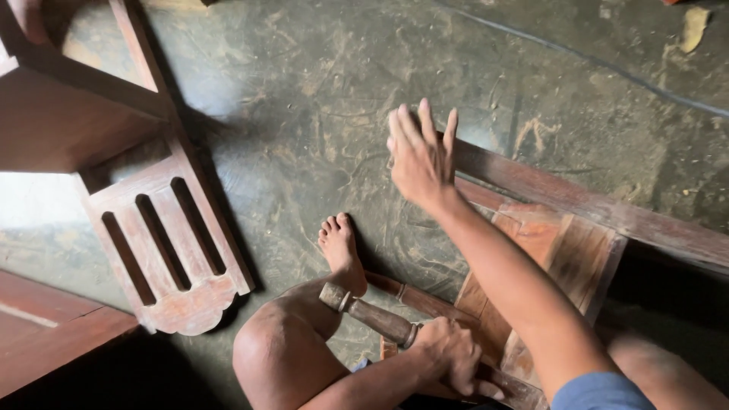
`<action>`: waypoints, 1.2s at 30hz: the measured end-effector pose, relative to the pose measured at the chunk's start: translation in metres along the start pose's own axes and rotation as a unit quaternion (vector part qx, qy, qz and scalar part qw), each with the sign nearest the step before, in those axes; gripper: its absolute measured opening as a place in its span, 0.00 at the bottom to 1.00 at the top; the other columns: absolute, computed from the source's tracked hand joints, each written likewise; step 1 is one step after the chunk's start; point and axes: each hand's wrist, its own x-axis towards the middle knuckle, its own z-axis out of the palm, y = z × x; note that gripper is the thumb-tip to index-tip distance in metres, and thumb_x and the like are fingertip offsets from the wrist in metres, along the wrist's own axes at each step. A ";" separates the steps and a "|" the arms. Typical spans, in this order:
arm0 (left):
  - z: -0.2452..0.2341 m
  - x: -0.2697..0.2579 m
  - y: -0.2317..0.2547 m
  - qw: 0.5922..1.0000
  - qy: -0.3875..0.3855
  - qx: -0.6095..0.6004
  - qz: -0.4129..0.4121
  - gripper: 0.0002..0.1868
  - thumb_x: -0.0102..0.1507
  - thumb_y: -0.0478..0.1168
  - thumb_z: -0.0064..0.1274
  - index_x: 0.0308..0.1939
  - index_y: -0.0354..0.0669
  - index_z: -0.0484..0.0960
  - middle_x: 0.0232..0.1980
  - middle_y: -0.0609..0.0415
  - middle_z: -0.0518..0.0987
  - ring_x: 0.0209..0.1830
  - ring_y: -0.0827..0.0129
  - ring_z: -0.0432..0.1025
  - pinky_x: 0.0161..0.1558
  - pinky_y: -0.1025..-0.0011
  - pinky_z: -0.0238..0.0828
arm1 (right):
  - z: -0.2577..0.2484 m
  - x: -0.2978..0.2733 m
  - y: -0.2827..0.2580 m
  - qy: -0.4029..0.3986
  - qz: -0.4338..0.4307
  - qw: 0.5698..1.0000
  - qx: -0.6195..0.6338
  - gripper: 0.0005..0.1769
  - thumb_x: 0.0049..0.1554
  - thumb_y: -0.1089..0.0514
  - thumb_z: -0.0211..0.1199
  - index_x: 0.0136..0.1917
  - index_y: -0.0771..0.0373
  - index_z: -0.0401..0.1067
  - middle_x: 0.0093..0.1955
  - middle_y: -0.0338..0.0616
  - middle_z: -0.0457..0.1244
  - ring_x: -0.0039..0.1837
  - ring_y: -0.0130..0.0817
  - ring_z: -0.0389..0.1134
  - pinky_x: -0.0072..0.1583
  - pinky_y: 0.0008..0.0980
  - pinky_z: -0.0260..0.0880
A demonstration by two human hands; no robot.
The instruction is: The person sands a wooden chair leg and then the frame of a wooden table using a sanding block. The person is sitting on the floor during the task.
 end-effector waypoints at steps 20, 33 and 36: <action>0.023 0.022 -0.004 1.000 0.005 0.005 0.010 0.59 0.61 0.83 0.25 0.58 0.33 0.86 0.58 0.29 0.82 0.57 0.37 0.78 0.57 0.46 0.70 | -0.030 -0.116 0.061 0.028 0.086 0.996 -0.006 0.29 0.69 0.67 0.51 0.82 0.65 0.63 0.83 0.60 0.57 0.87 0.61 0.48 0.79 0.80 0.30; 0.022 0.023 -0.004 1.000 0.002 0.007 -0.012 0.57 0.64 0.84 0.31 0.59 0.30 0.79 0.53 0.33 0.82 0.52 0.36 0.78 0.52 0.43 0.74 | -0.069 -0.138 0.075 0.076 0.133 0.984 -0.086 0.28 0.72 0.53 0.49 0.79 0.70 0.66 0.81 0.58 0.59 0.85 0.51 0.54 0.83 0.68 0.40; 0.025 0.023 -0.006 1.000 -0.009 0.002 -0.021 0.59 0.61 0.87 0.27 0.56 0.34 0.82 0.53 0.34 0.82 0.53 0.37 0.78 0.53 0.43 0.74 | -0.119 -0.161 0.107 -0.204 0.267 0.936 -0.107 0.36 0.71 0.51 0.39 0.85 0.70 0.40 0.90 0.55 0.31 0.90 0.51 0.25 0.81 0.73 0.16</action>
